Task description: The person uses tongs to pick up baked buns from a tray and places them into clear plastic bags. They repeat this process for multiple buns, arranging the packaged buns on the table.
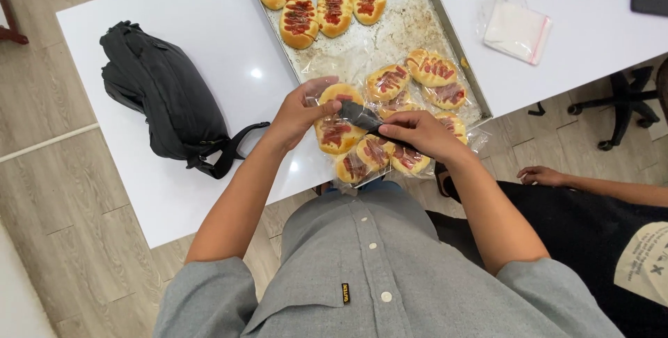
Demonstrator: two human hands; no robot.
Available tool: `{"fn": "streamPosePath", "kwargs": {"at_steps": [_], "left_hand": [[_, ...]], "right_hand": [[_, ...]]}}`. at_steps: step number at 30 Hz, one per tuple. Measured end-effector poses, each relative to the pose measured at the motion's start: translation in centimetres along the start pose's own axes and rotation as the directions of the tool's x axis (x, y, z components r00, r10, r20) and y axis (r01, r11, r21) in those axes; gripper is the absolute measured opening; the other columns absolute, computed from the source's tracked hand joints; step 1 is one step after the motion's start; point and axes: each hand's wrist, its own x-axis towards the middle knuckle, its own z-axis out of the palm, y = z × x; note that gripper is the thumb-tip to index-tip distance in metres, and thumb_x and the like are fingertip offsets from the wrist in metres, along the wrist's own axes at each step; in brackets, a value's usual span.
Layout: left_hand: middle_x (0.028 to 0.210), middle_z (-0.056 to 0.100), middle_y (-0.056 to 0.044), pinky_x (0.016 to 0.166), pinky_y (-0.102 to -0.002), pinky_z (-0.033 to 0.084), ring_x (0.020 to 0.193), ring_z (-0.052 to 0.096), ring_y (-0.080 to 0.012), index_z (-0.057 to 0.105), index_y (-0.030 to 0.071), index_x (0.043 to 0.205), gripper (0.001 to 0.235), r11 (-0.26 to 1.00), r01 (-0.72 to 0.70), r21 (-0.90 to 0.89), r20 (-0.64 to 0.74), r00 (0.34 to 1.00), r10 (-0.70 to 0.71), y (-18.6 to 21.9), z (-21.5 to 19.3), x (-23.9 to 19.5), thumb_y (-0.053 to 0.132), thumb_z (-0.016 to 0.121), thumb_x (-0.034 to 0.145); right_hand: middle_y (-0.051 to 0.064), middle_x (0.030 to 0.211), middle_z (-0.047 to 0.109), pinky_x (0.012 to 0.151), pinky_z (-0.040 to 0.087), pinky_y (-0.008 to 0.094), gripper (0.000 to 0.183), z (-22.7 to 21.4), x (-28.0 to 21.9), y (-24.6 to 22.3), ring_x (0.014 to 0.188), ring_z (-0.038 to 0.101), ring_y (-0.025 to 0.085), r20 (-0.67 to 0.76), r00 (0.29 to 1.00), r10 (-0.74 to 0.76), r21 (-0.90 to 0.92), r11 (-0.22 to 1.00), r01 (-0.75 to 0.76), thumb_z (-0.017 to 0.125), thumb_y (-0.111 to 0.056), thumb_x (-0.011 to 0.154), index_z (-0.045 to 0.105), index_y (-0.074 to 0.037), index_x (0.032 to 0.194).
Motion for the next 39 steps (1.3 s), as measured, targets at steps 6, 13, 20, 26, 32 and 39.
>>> {"fn": "streamPosePath", "kwargs": {"at_steps": [6, 13, 20, 26, 32, 39], "left_hand": [[0.106, 0.056, -0.017, 0.078, -0.031, 0.05, 0.093, 0.058, -0.0247, 0.048, -0.003, 0.114, 0.055, 0.987, 0.154, -0.039, 0.03, 0.988, -0.153, 1.3, 1.9, -0.3, 0.014, 0.073, 0.069], [0.105, 0.056, -0.019, 0.078, -0.032, 0.05, 0.093, 0.059, -0.0269, 0.049, -0.002, 0.114, 0.051, 0.992, 0.073, -0.1, -0.076, 0.994, -0.081, -0.4, 0.2, 0.7, 0.008, 0.072, 0.07], [0.109, 0.054, -0.016, 0.078, -0.034, 0.051, 0.093, 0.058, -0.0247, 0.037, 0.002, 0.123, 0.064, 0.977, 0.065, -0.204, -0.033, 0.997, -0.073, -0.5, -0.1, 0.0, 0.008, 0.072, 0.07], [0.101, 0.059, -0.011, 0.072, -0.033, 0.054, 0.086, 0.061, -0.0203, 0.04, 0.007, 0.119, 0.063, 0.972, 0.084, -0.22, -0.017, 0.996, -0.09, -0.9, 0.6, -0.3, 0.005, 0.074, 0.065], [0.107, 0.056, -0.014, 0.077, -0.036, 0.053, 0.09, 0.06, -0.0225, 0.032, 0.011, 0.127, 0.071, 0.956, -0.043, -0.289, -0.033, 0.999, 0.035, -1.6, 0.0, 0.2, 0.003, 0.072, 0.069], [0.108, 0.054, -0.015, 0.08, -0.034, 0.052, 0.095, 0.058, -0.0241, 0.022, 0.014, 0.134, 0.072, 0.924, -0.15, -0.352, -0.099, 0.988, 0.123, -2.1, 1.6, -0.5, 0.004, 0.065, 0.076]], "right_hand": [[0.017, 0.067, 0.06, 0.027, 0.036, 0.022, 0.016, -0.6, 0.7, 0.3, 0.038, 0.054, 0.019, 0.044, 0.998, 0.047, -0.024, 0.999, -0.046, 0.061, -0.012, 0.077, 0.062, 0.002, 0.084], [0.017, 0.068, 0.058, 0.03, 0.038, 0.022, 0.024, 1.2, -0.4, 0.9, 0.042, 0.055, 0.021, 0.004, 0.993, 0.121, 0.078, 0.99, -0.121, 0.06, -0.014, 0.077, 0.06, 0.004, 0.093], [0.015, 0.07, 0.061, 0.029, 0.034, 0.019, 0.023, 1.6, -0.1, 4.1, 0.04, 0.054, 0.018, -0.129, 0.992, -0.002, 0.087, 0.996, 0.013, 0.064, -0.013, 0.077, 0.061, 0.001, 0.095], [0.014, 0.07, 0.061, 0.031, 0.034, 0.017, 0.022, 1.7, -0.2, 2.0, 0.041, 0.054, 0.015, -0.21, 0.973, -0.096, 0.006, 0.995, 0.099, 0.065, -0.014, 0.077, 0.062, -0.002, 0.095], [0.014, 0.054, 0.054, 0.023, 0.029, 0.018, 0.02, 2.5, 0.3, 2.3, 0.032, 0.045, 0.014, -0.204, 0.978, -0.055, 0.107, 0.991, 0.078, 0.063, -0.016, 0.078, 0.062, -0.001, 0.092], [0.015, 0.062, 0.058, 0.03, 0.037, 0.019, 0.016, 4.2, -0.1, 1.3, 0.039, 0.054, 0.017, -0.327, 0.943, -0.06, 0.227, 0.964, 0.14, 0.063, -0.013, 0.079, 0.061, 0.0, 0.089]]}}
